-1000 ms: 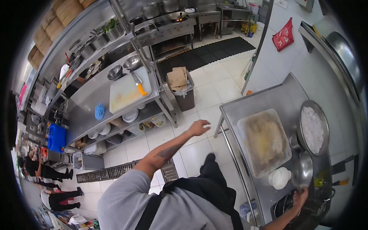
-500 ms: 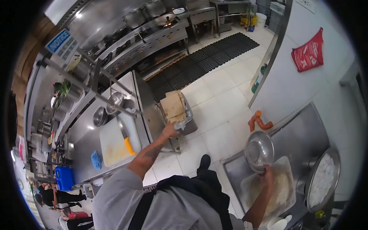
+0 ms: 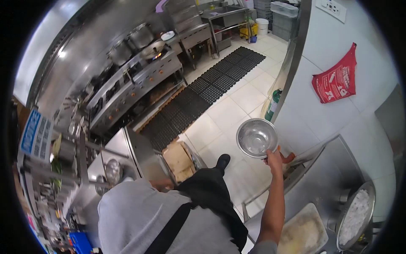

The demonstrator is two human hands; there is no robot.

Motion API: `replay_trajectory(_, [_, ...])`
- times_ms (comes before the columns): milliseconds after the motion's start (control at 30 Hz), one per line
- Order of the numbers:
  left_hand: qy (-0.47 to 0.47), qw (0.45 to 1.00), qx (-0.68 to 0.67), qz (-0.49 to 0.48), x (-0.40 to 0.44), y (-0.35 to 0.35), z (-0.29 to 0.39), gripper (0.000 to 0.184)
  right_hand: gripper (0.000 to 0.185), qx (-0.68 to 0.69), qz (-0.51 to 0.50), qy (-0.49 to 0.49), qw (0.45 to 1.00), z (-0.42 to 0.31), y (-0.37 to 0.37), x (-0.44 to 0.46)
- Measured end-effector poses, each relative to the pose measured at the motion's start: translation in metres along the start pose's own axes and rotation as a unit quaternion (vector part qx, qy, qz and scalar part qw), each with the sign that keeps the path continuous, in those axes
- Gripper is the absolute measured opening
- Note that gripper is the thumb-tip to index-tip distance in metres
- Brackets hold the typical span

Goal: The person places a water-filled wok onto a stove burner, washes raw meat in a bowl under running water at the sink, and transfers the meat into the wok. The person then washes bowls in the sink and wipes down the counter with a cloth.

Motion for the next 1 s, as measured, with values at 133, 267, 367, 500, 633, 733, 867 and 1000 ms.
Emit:
replay_trajectory(133, [-0.008, 0.999, -0.017, 0.032, 0.063, 0.127, -0.016, 0.025, 0.029, 0.069, 0.028, -0.036, 0.997, 0.023, -0.012, 0.102])
replay_trajectory(267, [-0.044, 0.989, -0.026, 0.139, 0.165, 0.306, -0.021, 0.028, 0.035, 0.092, 0.083, -0.097, 0.988, 0.043, -0.021, 0.17])
replay_trajectory(367, [-0.074, 0.958, -0.026, 0.276, 0.227, 0.448, -0.022, 0.03, 0.037, 0.288, 0.116, -0.111, 0.944, 0.097, -0.024, 0.225])
replay_trajectory(500, [-0.158, 0.871, -0.268, 0.379, 0.094, 0.69, 0.083, 0.032, 0.04, 0.194, 0.118, -0.192, 0.955, 0.04, -0.035, 0.291])
replay_trajectory(633, [-0.261, 0.81, -0.295, 0.434, 0.06, 0.827, 0.165, 0.039, 0.043, 0.132, 0.085, -0.205, 0.966, -0.028, -0.052, 0.387])
replay_trajectory(733, [-0.284, 0.787, -0.339, 0.429, 0.046, 0.892, 0.172, 0.041, 0.046, 0.1, 0.061, -0.207, 0.971, -0.07, -0.058, 0.474])
replay_trajectory(867, [-0.251, 0.726, -0.371, 0.522, 0.077, 1.001, 0.118, 0.04, 0.049, 0.074, 0.023, -0.195, 0.978, -0.136, -0.06, 0.612])
replay_trajectory(1000, [-0.026, 0.739, -0.385, 0.552, 0.148, 1.031, 0.001, 0.022, 0.053, 0.043, -0.04, -0.169, 0.984, -0.228, -0.052, 0.78])
Point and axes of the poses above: each hand's wrist, its own x-axis towards the middle knuckle, its own y-axis out of the back of the hand, z = x × y, the point moved 10 cm from there along x, towards the middle knuckle, and after that the axes turned 7 degrees about -z, right-handed, at the moved point
